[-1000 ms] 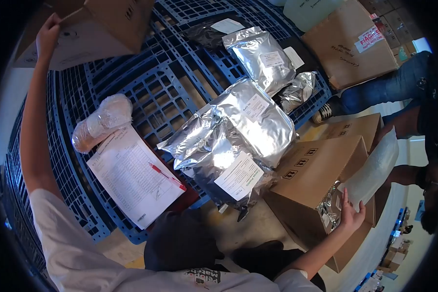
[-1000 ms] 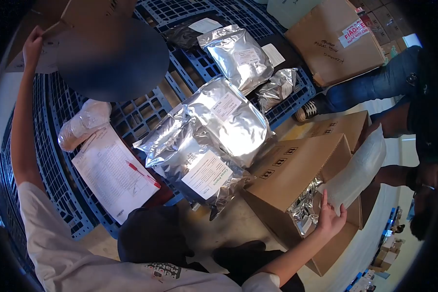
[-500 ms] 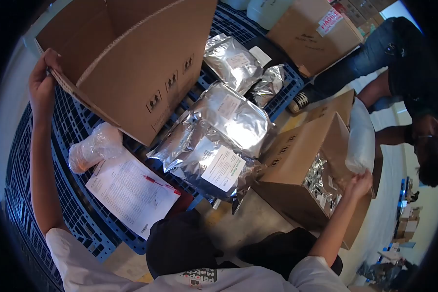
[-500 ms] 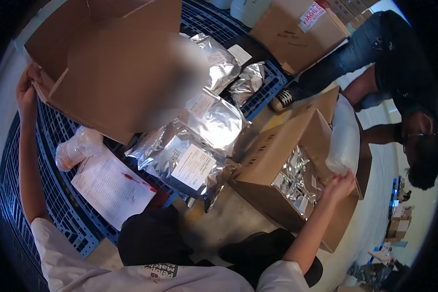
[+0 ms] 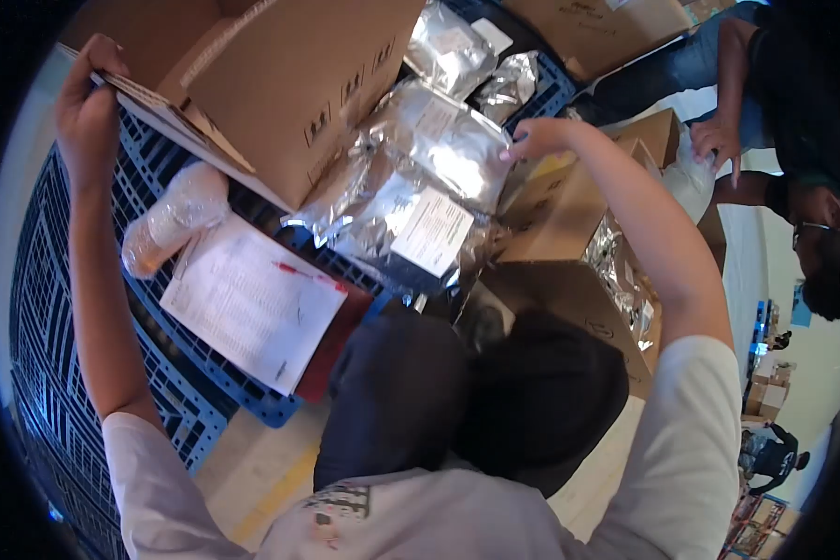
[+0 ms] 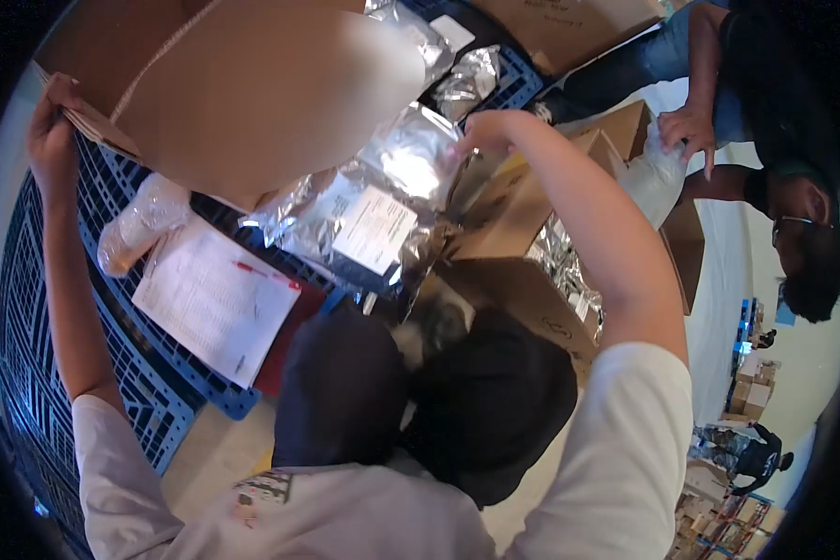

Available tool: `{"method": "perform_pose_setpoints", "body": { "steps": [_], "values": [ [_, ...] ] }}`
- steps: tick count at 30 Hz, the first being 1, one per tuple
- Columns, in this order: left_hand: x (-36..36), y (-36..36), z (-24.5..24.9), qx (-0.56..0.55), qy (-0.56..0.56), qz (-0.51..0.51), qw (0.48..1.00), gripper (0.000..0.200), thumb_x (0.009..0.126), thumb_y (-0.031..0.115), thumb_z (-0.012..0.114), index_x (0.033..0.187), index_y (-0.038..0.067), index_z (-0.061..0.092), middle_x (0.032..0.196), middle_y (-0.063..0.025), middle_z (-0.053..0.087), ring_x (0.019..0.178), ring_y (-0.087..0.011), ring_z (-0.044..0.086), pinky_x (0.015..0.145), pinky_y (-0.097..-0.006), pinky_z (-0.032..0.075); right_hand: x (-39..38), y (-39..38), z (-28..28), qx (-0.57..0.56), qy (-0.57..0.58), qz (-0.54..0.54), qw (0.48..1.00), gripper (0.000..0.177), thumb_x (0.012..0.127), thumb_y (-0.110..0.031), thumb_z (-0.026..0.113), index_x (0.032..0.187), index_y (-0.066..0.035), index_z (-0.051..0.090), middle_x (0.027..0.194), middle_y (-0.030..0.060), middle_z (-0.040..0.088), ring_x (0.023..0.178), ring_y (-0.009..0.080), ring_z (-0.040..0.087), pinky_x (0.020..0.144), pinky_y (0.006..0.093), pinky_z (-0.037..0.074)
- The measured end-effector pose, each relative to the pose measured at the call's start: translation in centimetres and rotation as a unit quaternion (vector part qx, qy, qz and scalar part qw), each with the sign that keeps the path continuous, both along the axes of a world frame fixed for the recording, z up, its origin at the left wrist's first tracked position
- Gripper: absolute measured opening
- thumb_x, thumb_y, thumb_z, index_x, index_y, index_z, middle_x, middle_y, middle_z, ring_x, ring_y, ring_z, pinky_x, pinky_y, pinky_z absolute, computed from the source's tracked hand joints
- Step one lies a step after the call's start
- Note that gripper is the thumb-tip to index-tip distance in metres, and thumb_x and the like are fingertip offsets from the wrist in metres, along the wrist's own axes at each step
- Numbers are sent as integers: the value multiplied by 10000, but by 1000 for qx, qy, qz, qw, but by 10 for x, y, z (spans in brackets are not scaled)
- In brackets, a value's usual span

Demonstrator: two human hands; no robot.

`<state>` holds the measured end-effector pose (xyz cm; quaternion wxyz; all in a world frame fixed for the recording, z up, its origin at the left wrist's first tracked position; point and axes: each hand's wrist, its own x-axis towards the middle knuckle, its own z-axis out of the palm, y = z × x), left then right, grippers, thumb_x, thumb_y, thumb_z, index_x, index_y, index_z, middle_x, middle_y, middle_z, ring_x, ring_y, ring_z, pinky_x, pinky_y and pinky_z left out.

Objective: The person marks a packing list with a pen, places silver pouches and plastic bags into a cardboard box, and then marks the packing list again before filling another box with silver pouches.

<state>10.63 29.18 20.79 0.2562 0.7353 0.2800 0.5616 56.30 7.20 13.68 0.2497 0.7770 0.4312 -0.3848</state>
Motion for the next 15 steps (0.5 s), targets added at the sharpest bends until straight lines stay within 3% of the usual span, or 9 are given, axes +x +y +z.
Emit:
{"method": "perform_pose_setpoints", "body": {
  "steps": [1,3,5,6,8,9,11,13,15],
  "values": [
    [-9,5,1,84,55,-34,994,259,777,-53,378,925,-2,584,896,-63,568,893,-131,549,923,-298,406,2,-1,-6,-24,33,60,997,845,681,-644,660,1248,-45,478,1178,141,554,1011,256,571,789,417,496],
    [-23,11,-6,69,40,-53,995,268,782,-49,377,940,-2,588,902,-65,575,908,-138,554,947,-308,395,8,0,-26,-11,72,-6,997,1007,644,-675,675,1340,-18,360,1290,174,476,1158,298,490,881,478,449],
    [-35,14,-8,80,32,-93,992,276,789,-43,376,956,-4,592,948,-74,589,978,-157,556,988,-333,371,10,-8,-40,-2,159,-194,968,1112,624,-683,693,1396,-16,252,1418,196,329,1309,320,326,979,563,337],
    [-36,11,-9,80,30,-77,993,276,789,-43,376,956,-4,592,948,-74,589,978,-157,556,988,-333,371,21,-15,-62,15,175,-251,952,1018,639,-657,707,1375,-76,310,1402,143,330,1295,276,326,964,570,338],
    [-32,5,-12,89,21,-53,994,260,784,-51,370,934,-6,577,969,-87,581,1012,-154,546,983,-326,374,34,-22,-76,69,226,-285,929,793,694,-609,699,1285,-148,438,1182,77,504,1117,215,484,904,521,397],
    [-37,10,-17,74,39,-64,994,197,877,21,470,1021,31,604,1166,-111,590,1109,-205,543,997,-340,382,45,-22,-82,63,241,-302,920,684,722,-588,686,1223,-168,486,1053,37,528,1014,181,518,878,488,412],
    [-40,8,-20,52,38,-46,997,152,874,20,476,969,40,593,1122,-97,590,1106,-204,533,1008,-345,363,71,-13,-102,56,305,-345,886,482,795,-523,651,1132,-189,569,866,-26,591,850,134,580,838,411,441],
    [-36,1,-6,48,63,-90,993,76,850,1,501,822,65,532,983,-66,551,1092,-204,498,1028,-353,320,61,-7,-88,28,346,-325,880,474,831,-507,614,1177,-190,550,1059,-7,629,946,157,585,817,386,466],
    [-35,-3,-2,51,84,-65,993,93,836,-9,508,790,71,502,960,-60,526,1102,-204,483,1033,-358,308,70,-5,-103,26,350,-325,878,483,820,-555,597,1082,-149,598,944,-21,664,799,116,619,693,327,510]
  ]
}}
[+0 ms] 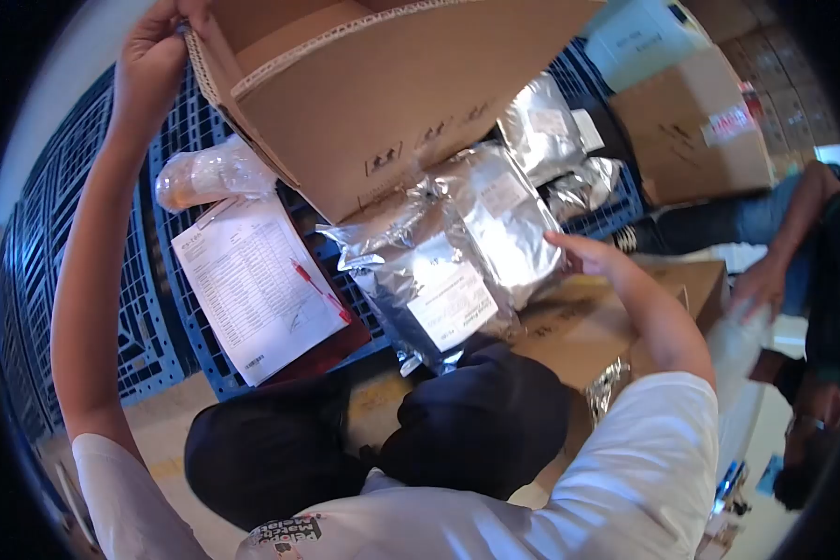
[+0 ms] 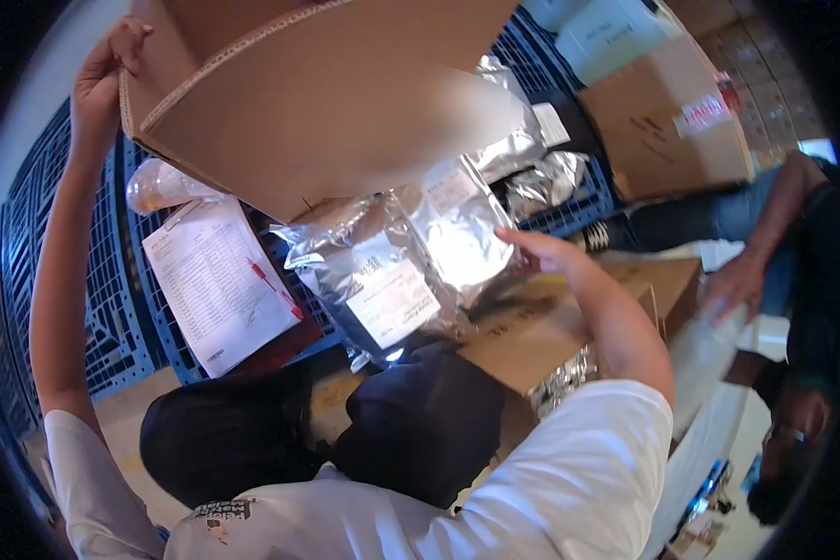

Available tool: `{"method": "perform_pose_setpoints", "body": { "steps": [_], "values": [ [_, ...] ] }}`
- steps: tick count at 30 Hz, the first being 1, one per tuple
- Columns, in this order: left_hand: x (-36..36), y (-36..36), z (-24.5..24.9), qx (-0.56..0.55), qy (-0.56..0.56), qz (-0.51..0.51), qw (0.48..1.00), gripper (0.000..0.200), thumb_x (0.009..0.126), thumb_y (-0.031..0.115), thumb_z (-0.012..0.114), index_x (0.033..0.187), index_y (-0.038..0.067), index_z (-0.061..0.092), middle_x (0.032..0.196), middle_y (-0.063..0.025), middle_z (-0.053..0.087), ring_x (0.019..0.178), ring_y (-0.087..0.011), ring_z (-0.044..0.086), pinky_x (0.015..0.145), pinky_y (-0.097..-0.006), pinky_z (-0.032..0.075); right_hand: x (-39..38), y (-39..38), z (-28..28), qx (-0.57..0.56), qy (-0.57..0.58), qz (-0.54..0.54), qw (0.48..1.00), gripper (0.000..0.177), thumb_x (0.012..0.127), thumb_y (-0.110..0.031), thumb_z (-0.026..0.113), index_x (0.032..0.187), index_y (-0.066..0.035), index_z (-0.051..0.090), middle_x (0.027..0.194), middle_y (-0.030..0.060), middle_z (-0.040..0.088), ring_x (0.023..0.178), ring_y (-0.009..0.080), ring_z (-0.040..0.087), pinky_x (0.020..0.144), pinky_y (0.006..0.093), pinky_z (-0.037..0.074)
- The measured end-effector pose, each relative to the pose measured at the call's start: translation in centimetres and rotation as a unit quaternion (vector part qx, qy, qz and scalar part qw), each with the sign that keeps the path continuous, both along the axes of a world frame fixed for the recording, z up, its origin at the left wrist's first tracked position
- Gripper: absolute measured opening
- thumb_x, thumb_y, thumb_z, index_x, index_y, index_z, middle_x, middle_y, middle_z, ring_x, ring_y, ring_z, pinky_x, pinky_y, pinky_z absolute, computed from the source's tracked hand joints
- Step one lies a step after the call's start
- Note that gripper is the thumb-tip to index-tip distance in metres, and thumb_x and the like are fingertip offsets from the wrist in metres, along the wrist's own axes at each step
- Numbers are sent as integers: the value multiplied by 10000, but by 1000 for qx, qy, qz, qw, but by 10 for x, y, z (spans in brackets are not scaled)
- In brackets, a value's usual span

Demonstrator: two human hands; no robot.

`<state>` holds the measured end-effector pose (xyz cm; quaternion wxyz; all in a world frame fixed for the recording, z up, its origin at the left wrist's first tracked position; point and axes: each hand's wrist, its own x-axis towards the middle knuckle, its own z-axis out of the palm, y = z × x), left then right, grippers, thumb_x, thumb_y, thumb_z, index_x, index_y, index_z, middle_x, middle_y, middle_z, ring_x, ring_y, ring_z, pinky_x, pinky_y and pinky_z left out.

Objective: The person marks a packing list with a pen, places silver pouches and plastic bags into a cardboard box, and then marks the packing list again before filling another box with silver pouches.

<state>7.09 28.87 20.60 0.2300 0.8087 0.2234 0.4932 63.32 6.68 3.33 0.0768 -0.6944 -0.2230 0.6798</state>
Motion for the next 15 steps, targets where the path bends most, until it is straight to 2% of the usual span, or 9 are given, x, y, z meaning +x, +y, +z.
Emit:
{"method": "perform_pose_setpoints", "body": {
  "steps": [1,2,4,6,7,9,10,13,15],
  "values": [
    [1,2,2,2,16,7,1000,124,822,-19,515,757,78,472,938,-54,500,1112,-205,467,1038,-364,295,-7,0,6,17,29,3,999,483,823,-564,587,1067,-148,598,860,-30,659,708,92,605,602,283,502],
    [-1,15,2,17,17,-79,997,138,809,-22,528,745,86,471,968,-60,507,1119,-209,462,1032,-366,298,-5,4,8,6,23,46,999,494,826,-577,574,1054,-139,595,814,-21,641,656,90,586,567,273,492],
    [6,6,13,18,30,-50,998,135,814,-8,537,745,89,472,965,-63,504,1122,-211,463,1032,-369,301,-5,11,17,-1,28,90,996,507,828,-589,560,1042,-131,593,768,-11,622,605,87,567,533,264,481],
    [10,5,15,9,35,-15,999,108,830,50,571,775,89,486,979,-78,514,1144,-222,467,1032,-377,309,-17,7,37,29,-105,65,992,545,831,-625,520,1007,-114,589,680,-6,567,507,85,516,451,236,436],
    [17,3,18,-6,45,-19,999,108,830,50,571,775,89,486,979,-78,514,1144,-222,467,1032,-377,309,-20,-5,37,78,-71,-37,994,567,836,-649,483,967,-106,582,658,4,550,461,87,493,364,206,364],
    [36,1,31,26,38,37,998,106,841,120,585,802,87,493,981,-98,535,1153,-263,477,1035,-413,314,-18,-15,36,24,59,-196,979,567,842,-654,464,958,-110,575,644,8,549,431,86,481,313,183,304],
    [45,3,35,11,43,36,998,106,841,120,585,802,87,493,981,-98,535,1153,-263,477,1035,-413,314,-20,-14,37,53,56,-156,985,566,843,-656,460,954,-112,571,638,9,547,421,85,478,302,177,289],
    [80,16,44,77,-93,-53,991,129,743,105,674,789,20,589,792,-123,639,741,-228,620,747,-410,511,-27,-8,46,33,62,-126,990,570,818,-683,470,876,-124,565,616,6,532,406,86,481,295,177,288],
    [101,4,45,-4,-157,1,988,174,745,48,662,683,54,499,705,-100,596,570,-150,548,556,-253,470,-26,-16,38,-8,45,-198,979,523,812,-644,517,830,-123,560,604,7,511,405,92,473,304,188,299]
  ]
}}
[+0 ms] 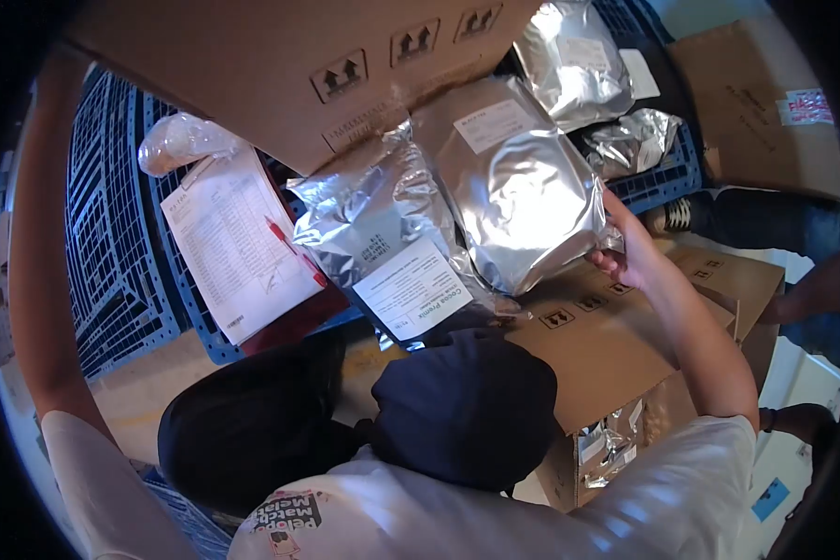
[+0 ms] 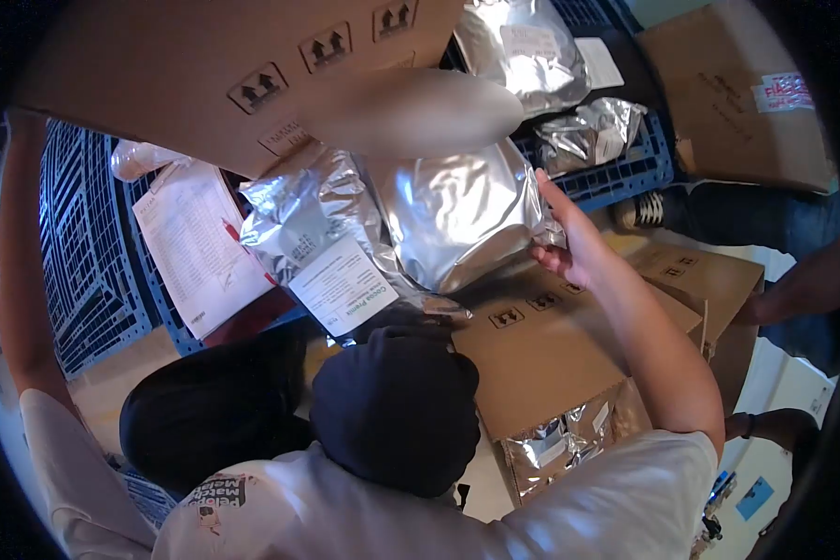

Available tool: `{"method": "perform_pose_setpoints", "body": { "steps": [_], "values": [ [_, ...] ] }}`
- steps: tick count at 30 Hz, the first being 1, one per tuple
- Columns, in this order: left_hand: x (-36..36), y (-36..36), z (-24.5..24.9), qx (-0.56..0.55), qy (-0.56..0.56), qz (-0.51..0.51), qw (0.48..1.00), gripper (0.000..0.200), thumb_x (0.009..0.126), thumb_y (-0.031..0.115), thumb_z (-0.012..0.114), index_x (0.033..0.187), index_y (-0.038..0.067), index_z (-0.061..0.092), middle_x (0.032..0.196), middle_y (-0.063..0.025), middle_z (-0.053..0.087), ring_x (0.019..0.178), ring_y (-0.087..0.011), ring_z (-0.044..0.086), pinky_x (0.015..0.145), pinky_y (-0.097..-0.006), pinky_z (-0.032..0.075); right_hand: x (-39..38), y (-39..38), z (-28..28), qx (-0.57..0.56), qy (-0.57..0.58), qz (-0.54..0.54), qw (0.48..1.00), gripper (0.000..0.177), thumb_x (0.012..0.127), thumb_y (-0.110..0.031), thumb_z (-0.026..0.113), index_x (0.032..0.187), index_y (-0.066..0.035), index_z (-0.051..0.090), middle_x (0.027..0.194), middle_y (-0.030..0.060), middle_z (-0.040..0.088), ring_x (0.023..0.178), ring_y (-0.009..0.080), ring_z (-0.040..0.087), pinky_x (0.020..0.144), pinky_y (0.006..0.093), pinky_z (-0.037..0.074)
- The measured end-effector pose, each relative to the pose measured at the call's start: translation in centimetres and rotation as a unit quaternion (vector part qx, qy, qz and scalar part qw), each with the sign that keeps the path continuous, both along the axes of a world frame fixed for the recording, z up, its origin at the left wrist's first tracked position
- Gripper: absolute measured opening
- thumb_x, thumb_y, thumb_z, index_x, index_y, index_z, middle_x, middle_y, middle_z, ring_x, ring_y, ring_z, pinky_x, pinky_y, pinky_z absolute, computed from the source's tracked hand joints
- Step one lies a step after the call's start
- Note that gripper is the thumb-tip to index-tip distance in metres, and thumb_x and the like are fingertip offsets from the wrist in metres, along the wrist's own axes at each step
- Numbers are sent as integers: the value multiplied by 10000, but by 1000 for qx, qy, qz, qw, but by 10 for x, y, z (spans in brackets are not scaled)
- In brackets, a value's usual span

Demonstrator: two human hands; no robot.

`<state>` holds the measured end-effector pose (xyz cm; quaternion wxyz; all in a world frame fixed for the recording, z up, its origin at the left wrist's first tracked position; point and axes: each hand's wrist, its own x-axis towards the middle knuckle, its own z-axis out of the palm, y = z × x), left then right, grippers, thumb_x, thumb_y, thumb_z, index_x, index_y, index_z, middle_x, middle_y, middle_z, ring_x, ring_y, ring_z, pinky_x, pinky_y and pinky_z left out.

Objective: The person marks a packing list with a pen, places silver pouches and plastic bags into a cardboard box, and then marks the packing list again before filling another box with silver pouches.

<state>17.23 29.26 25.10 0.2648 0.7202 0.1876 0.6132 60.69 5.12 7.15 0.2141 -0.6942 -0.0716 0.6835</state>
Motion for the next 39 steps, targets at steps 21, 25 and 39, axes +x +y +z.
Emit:
{"method": "perform_pose_setpoints", "body": {
  "steps": [21,25,39],
  "values": [
    [-23,2,2,103,129,1,986,69,810,88,494,790,38,537,838,-99,568,875,-234,543,876,-366,336,8,-12,-6,116,-9,-34,993,314,940,-279,400,993,-7,545,660,55,576,471,127,533,385,214,387],
    [-19,-2,-6,105,110,-17,988,104,819,88,455,809,32,542,884,-108,571,952,-254,544,957,-397,311,9,-4,8,163,19,-9,986,309,934,-260,386,962,8,537,612,67,560,419,135,518,348,207,355],
    [10,-62,9,241,250,97,933,420,665,396,728,514,129,442,555,7,422,591,-193,468,741,-366,393,-72,-12,182,357,-235,-65,902,169,876,-241,500,887,-78,544,603,10,490,393,78,432,290,214,346]
  ]
}}
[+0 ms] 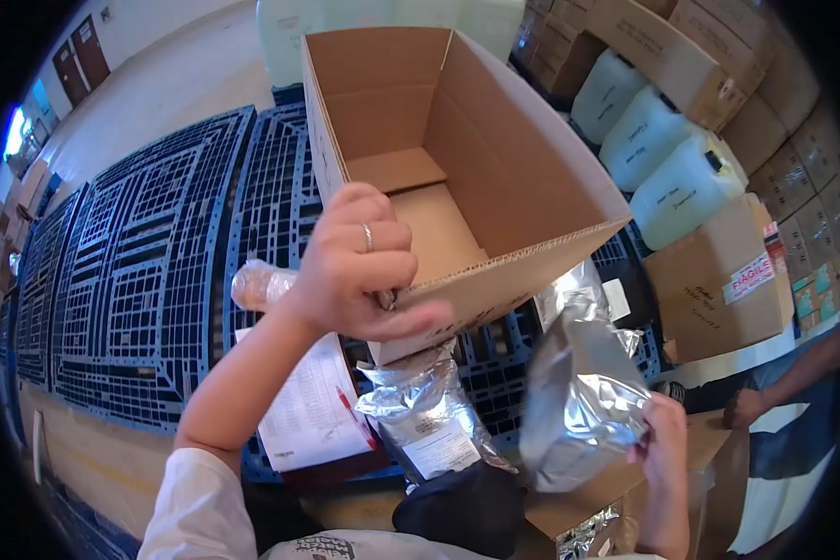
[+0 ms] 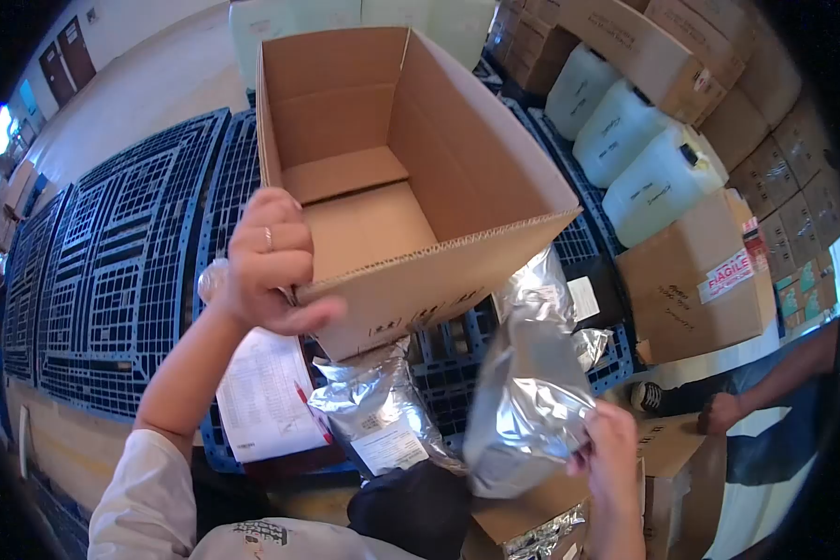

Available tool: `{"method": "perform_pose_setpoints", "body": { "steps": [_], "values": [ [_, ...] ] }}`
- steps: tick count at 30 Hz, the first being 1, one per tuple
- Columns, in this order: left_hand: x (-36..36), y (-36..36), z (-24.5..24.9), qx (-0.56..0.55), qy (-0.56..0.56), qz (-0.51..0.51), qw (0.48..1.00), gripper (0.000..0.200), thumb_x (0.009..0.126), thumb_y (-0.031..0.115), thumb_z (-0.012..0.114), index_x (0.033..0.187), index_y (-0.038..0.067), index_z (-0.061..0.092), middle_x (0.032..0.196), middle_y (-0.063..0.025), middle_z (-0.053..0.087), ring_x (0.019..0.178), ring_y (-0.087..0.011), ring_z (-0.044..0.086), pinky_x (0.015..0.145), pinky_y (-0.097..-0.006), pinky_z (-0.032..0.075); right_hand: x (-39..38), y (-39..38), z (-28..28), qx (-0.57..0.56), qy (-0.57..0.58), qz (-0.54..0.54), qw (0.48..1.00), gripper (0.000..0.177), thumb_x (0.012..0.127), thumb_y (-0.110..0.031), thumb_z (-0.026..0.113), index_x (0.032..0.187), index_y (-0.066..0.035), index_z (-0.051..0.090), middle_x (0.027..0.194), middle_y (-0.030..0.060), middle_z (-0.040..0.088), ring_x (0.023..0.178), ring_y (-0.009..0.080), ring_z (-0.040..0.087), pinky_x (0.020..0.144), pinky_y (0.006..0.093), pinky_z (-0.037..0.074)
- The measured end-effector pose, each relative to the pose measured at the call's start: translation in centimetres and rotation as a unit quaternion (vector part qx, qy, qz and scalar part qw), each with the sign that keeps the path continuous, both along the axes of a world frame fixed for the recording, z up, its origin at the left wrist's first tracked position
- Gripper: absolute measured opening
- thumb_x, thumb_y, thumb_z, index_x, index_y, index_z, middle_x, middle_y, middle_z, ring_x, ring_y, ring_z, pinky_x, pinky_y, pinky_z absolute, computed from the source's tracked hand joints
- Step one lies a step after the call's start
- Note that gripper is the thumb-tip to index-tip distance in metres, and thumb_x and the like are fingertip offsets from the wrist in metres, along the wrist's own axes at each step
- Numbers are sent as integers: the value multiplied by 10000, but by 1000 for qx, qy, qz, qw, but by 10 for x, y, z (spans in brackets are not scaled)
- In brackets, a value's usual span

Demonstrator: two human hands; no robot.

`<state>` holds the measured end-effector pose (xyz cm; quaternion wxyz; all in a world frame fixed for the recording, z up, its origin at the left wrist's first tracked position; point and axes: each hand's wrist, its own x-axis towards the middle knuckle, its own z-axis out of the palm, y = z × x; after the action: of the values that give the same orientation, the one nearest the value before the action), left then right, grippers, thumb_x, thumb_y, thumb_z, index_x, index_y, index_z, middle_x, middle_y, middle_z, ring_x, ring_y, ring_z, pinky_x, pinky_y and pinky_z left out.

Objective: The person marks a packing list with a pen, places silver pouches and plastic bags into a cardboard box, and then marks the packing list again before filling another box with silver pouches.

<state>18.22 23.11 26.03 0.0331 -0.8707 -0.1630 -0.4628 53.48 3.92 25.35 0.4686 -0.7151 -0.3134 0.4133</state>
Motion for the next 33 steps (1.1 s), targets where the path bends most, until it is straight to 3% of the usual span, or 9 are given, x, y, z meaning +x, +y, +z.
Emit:
{"method": "perform_pose_setpoints", "body": {
  "steps": [1,7,9,16,21,22,25,31,33],
  "values": [
    [-1,6,-6,6,-19,3,1000,388,655,294,731,497,123,420,542,4,405,569,-191,447,672,-338,370,-16,-12,18,24,-56,-115,991,164,861,-227,516,925,-78,537,658,22,525,400,73,436,287,209,345],
    [-27,48,-11,-34,-75,-12,997,324,607,139,679,451,100,397,493,-10,369,523,-194,404,599,-326,313,19,-72,122,238,-162,-109,952,320,901,-316,498,1046,-31,520,812,65,587,547,90,549,395,191,419],
    [-31,34,-15,-33,-97,-13,995,345,620,121,677,431,102,389,469,-4,347,513,-190,398,587,-328,297,12,-65,142,324,-157,-234,903,347,951,-366,447,1098,-63,528,759,23,593,431,27,457,284,154,273],
    [-38,-24,-27,-60,-164,-13,985,361,658,109,671,431,140,392,461,20,373,470,-152,392,559,-311,267,-24,41,215,447,-76,-65,889,344,939,-369,467,993,-42,561,729,23,598,429,37,474,330,169,355],
    [-31,-23,-28,-50,-167,-11,985,298,603,113,655,440,141,407,484,31,394,490,-148,428,564,-320,277,-113,190,212,317,63,84,942,358,925,-377,488,881,-39,598,669,8,590,421,43,483,354,184,415],
    [-31,-23,-28,-45,-178,-16,983,299,605,125,656,444,138,404,489,27,389,487,-155,422,560,-323,282,-148,217,206,275,110,59,953,342,921,-372,489,828,-56,580,567,-22,525,335,12,365,270,160,292],
    [-32,-23,-30,-49,-178,-12,983,303,610,135,653,445,136,399,488,24,389,483,-161,412,561,-325,286,-173,304,175,193,199,282,919,343,903,-374,512,789,-57,579,517,-19,496,343,35,415,296,158,342],
    [-34,-26,-32,-46,-176,-3,983,326,631,154,655,445,139,388,503,24,392,512,-156,416,566,-327,292,-135,406,11,-89,-52,325,940,221,903,-202,472,924,-50,631,773,149,627,588,210,624,599,365,582],
    [-34,-26,-34,-50,-189,-10,981,320,642,158,653,451,141,397,505,20,376,517,-158,422,566,-327,293,-132,411,-37,-204,-382,487,759,294,856,-235,534,1122,-112,554,936,139,631,756,248,632,682,386,548]
  ]
}}
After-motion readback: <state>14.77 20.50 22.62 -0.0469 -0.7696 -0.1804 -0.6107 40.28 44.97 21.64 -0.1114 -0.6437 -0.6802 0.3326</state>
